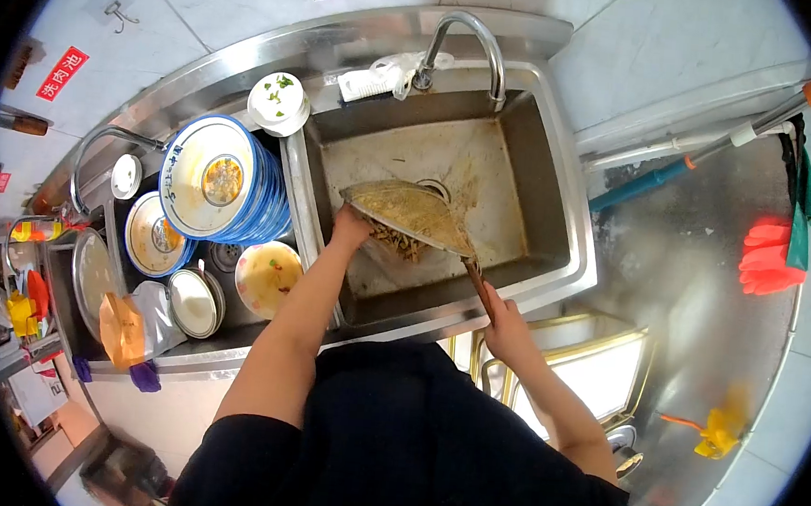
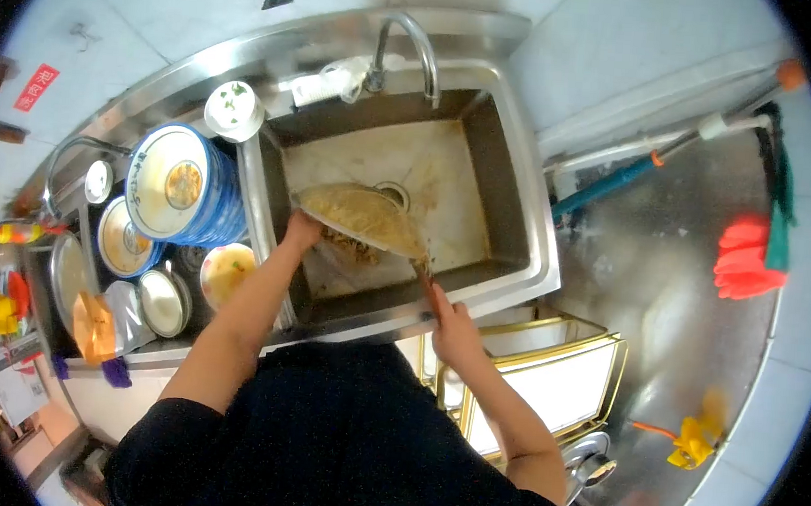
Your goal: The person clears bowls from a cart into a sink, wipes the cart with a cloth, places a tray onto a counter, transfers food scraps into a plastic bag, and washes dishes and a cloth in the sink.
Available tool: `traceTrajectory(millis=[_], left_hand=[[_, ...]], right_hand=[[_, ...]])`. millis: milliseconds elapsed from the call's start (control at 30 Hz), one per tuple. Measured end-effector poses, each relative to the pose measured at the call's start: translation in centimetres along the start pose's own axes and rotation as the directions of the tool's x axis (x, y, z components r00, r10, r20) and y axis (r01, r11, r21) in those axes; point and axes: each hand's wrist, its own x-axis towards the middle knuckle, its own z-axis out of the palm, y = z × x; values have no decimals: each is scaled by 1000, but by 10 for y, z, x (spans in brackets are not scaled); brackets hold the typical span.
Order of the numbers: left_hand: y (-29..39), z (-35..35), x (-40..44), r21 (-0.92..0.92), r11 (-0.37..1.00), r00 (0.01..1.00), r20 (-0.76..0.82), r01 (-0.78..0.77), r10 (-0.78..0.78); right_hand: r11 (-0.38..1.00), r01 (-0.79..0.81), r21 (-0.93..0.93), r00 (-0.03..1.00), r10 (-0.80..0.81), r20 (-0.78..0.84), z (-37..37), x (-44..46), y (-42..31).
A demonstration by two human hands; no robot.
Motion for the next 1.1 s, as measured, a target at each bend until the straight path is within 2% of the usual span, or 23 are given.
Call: traceTrajectory(millis=[67,100,200,300,367,400,467,500,600,633,700,733,800,900,1000,1100], left_hand=[[-8,4,1,-50,986,987,13,-161,162],[-45,20,24,-41,932,933,-29,-361,360],[-54,18,36,-254,966,996,84,46,-25],[-31,10,25,-340,918,978,39,206,-205],[-48,15,37,-254,964,996,52,81,-70],[-60,20,42,-209,978,998,67,18,-4],[-56,17,32,-134,991,998,57,2,6],[-50,12,26,-92,996,998,52,-13,18],[-3,-19,-14,-91,995,996,84,36,-28],[-3,-19,-11,60,996,980,196,-59,46],[-5,-21,-2,317,906,892,436,-281,124],[-3,-18,0,497,829,893,450,-256,7],[12,-5,2,789,573,886,408,-221,-220],[59,-38,-34,713,690,953,280,-126,-116],[34,-26,-10,613,784,989,149,-93,1],[17,-29,2,307,950,972,232,-48,-26]], right_hand=[[1000,13,7,1000,-12,-16,2,-6,-4],[1000,20,22,999,-19,-28,0,-15,-7],[998,0,67,999,4,-53,11,-29,-3],[993,51,102,996,-43,-76,23,-30,8],[988,89,127,992,-76,-104,23,-37,12],[987,52,150,996,-40,-77,19,-39,12],[978,-34,204,999,39,-23,8,-45,6],[987,26,156,999,-20,-43,8,-43,11],[989,29,147,997,-19,-71,8,-40,16],[977,30,213,997,-16,-69,7,-37,18],[939,27,342,998,-8,-56,6,-35,20],[913,8,407,999,12,-46,3,-34,14],[847,-28,531,998,52,-29,-6,-32,-2],[887,-71,457,996,92,-24,-6,-29,-2],[888,-69,456,997,78,-1,-3,-31,9],[885,49,463,997,-18,-72,3,-35,19]])
